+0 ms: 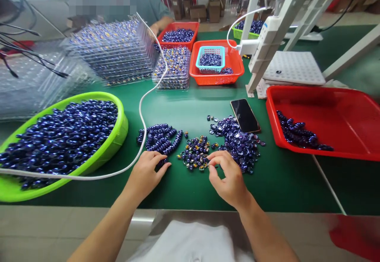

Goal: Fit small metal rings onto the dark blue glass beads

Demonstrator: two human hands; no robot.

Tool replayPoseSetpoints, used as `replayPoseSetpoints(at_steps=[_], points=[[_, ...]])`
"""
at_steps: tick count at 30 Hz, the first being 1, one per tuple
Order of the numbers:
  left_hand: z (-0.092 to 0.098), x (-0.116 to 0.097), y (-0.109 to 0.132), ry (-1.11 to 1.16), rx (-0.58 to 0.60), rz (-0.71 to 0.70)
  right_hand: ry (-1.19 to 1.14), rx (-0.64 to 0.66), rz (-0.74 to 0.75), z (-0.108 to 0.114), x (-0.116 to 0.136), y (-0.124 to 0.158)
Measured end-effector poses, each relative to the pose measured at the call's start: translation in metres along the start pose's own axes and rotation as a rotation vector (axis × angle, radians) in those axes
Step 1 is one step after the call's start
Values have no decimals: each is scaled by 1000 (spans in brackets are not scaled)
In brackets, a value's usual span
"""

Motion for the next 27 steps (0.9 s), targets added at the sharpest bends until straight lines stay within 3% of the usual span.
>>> replayPoseSetpoints(at_steps=[7, 11, 15, 18, 20, 24, 27], points=[[-1, -3, -8, 67, -26, -56, 4, 1, -33, 0, -2, 0], [2, -15, -11, 394, -119, 7, -57, 40, -116, 0, -2, 0], [-3, -46, -18, 937, -15, 236, -199, 102, -178, 0, 0, 1], [-10, -73, -31, 1271, 102, 458, -273, 106, -137, 0, 4, 2], [-15, -88, -40, 1403, 143, 521, -251, 75, -89, 0, 6, 2], [-21, -103, -56, 1441, 163, 512, -92, -40, 30, 1, 9, -1], [-25, -108, -63, 1382, 99, 448, -33, -103, 88, 2, 10, -3]])
Point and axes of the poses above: each hand's wrist, its own y-axis away from the middle knuckle, its own z-axis out of the back of the hand, x = y × z, the point moved 1 cm from there along -y, towards the middle knuckle, and after that the axes turned 5 degrees about y, right-handed, at the moved point
